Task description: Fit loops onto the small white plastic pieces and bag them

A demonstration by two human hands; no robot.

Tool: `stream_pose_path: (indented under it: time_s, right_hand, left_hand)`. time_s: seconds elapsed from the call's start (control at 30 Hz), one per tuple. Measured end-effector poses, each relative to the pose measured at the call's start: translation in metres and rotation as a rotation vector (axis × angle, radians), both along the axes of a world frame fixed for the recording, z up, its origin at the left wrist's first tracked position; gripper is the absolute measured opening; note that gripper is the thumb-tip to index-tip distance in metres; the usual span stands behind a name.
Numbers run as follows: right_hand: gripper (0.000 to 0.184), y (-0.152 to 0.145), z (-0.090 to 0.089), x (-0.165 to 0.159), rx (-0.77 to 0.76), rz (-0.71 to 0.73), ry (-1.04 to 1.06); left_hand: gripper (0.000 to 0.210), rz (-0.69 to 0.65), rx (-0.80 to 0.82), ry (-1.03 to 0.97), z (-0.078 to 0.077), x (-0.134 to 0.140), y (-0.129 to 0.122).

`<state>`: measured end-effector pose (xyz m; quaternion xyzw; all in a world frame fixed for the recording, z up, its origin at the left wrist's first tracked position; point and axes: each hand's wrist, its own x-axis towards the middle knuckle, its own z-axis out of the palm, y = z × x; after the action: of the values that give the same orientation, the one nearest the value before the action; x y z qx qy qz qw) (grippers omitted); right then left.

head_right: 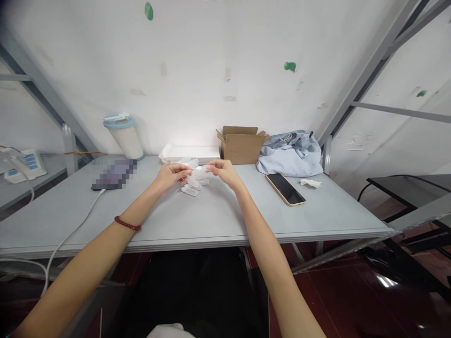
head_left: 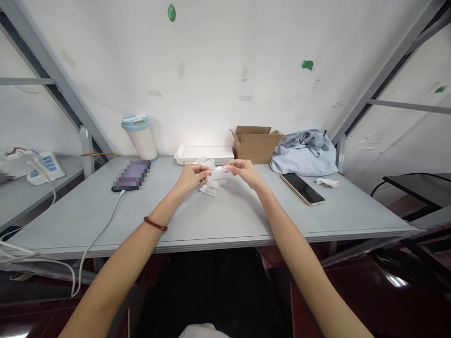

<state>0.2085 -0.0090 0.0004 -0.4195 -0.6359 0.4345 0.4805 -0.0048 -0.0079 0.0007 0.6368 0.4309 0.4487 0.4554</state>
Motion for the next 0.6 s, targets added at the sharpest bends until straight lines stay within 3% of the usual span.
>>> stream_pose_path:
  time_s: [0.6]
  right_hand:
    - [0.026, 0.0028, -0.0035, 0.0008, 0.03, 0.0, -0.038]
  left_hand:
    - [0.023, -0.01, 0.023, 0.045, -0.0024, 0.0001, 0.0018]
